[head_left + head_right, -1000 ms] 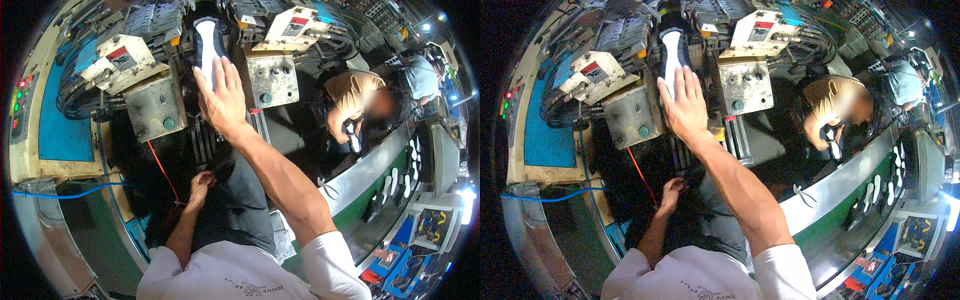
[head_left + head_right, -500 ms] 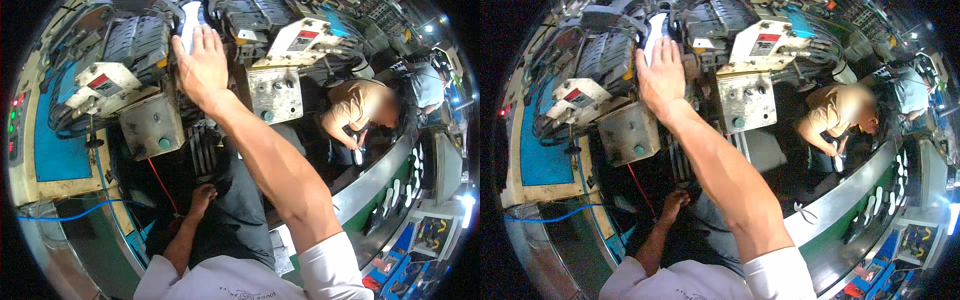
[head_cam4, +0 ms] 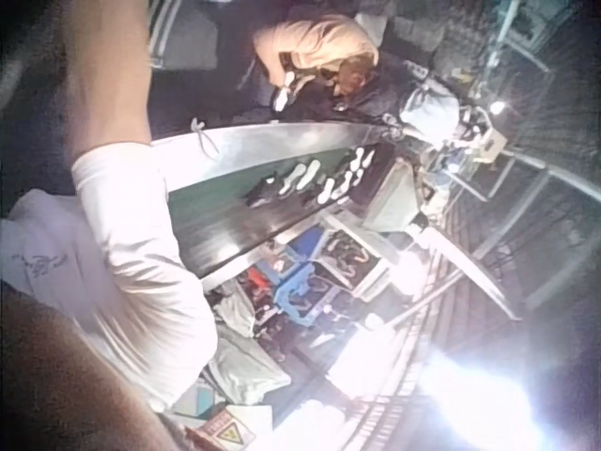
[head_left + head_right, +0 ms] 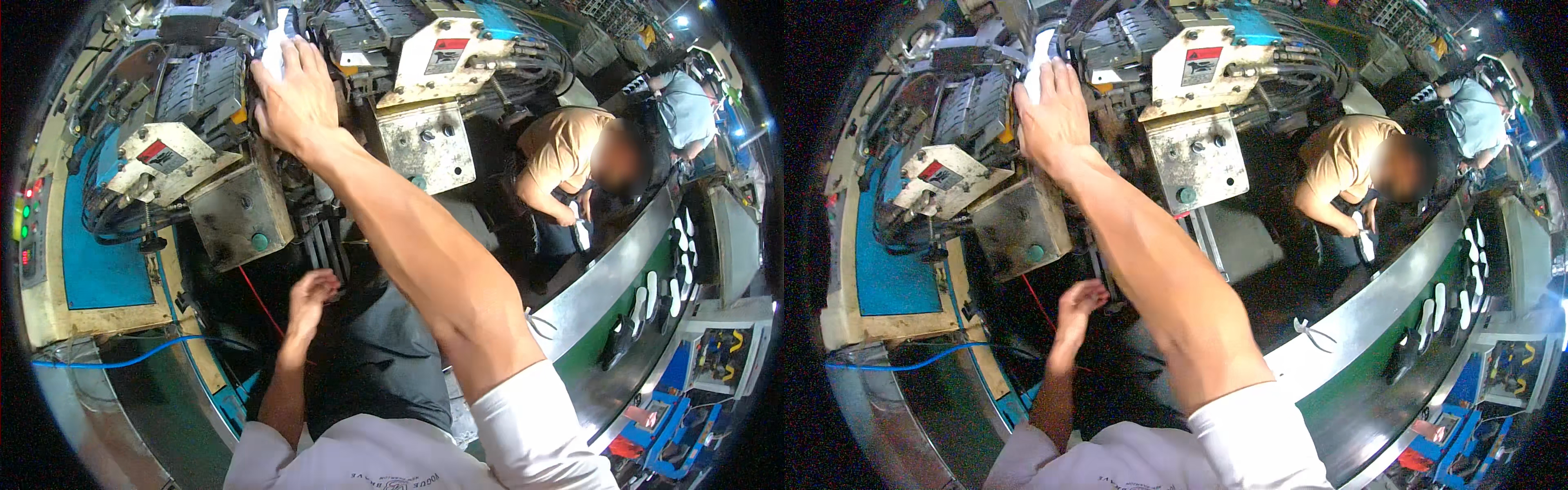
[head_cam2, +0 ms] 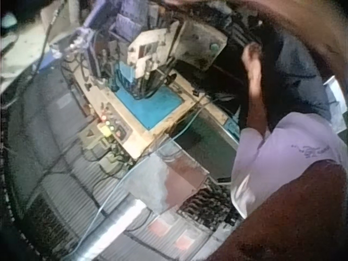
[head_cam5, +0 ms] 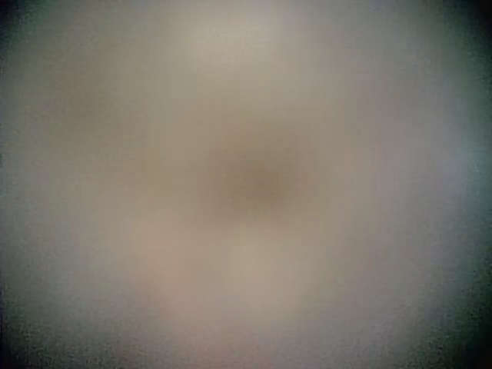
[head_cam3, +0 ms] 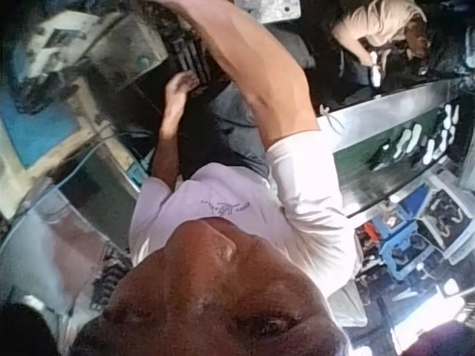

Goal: Assemble and process shoe soles using manufacturing machinery.

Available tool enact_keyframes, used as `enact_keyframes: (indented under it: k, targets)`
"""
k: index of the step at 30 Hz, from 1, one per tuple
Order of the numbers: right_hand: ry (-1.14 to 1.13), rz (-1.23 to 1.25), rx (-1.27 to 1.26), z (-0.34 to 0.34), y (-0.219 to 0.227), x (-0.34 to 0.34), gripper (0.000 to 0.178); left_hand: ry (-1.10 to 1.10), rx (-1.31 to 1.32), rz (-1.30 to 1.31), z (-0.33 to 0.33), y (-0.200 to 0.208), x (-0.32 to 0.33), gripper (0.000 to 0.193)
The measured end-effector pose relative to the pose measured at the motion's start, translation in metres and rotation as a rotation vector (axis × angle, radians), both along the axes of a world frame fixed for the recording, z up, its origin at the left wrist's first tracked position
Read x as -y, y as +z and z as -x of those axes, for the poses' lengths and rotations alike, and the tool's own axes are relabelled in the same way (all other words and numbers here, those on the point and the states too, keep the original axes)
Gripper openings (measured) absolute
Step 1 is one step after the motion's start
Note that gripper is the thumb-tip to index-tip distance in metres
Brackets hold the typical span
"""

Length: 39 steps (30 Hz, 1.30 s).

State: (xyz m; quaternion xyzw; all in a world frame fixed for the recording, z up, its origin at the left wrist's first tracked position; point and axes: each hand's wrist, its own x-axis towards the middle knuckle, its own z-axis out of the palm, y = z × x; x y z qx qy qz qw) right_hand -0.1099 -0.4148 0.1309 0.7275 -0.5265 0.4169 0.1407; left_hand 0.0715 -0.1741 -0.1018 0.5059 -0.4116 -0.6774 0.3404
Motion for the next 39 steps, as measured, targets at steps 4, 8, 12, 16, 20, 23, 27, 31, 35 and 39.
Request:
enact_keyframes:
  k: [4,8,12,16,20,23,27,31,35,39]
  targets:
    - [0.208,-0.11,0.195,0.011,-0.044,-0.09,0.064,0.179,0.624,0.661,-0.097,0.052,0.02,0.026]
    - [-0.06,-0.66,0.159,0.058,-0.201,-0.225,0.062,0.486,1.352,1.218,-0.16,0.12,0.075,0.03]
    - [-0.358,-1.255,0.226,0.063,-0.264,-0.312,0.071,0.645,1.344,1.215,-0.197,0.155,0.133,0.033]
    - [-0.341,-1.3,0.259,0.048,-0.265,-0.303,0.074,0.611,1.163,0.882,-0.264,0.149,0.195,0.029]
    - [-0.409,-1.303,0.123,0.046,-0.267,-0.294,0.074,0.872,1.217,1.139,-0.218,0.128,0.205,0.025]
    - [-0.41,-1.262,0.082,0.033,-0.268,-0.285,0.075,0.897,1.354,1.327,-0.22,0.126,0.206,0.027]
    - [-0.331,-1.27,0.037,0.022,-0.265,-0.272,0.075,0.911,1.428,1.377,-0.227,0.124,0.205,0.026]
    - [-0.289,-1.211,0.058,0.015,-0.265,-0.264,0.072,0.928,1.446,1.376,-0.225,0.124,0.206,0.024]
    - [-0.248,-1.202,0.072,0.009,-0.268,-0.256,0.07,0.965,1.478,1.329,-0.221,0.124,0.206,0.022]
    - [-0.223,-1.131,0.048,0.001,-0.275,-0.252,0.07,0.956,1.457,1.327,-0.218,0.125,0.202,0.021]
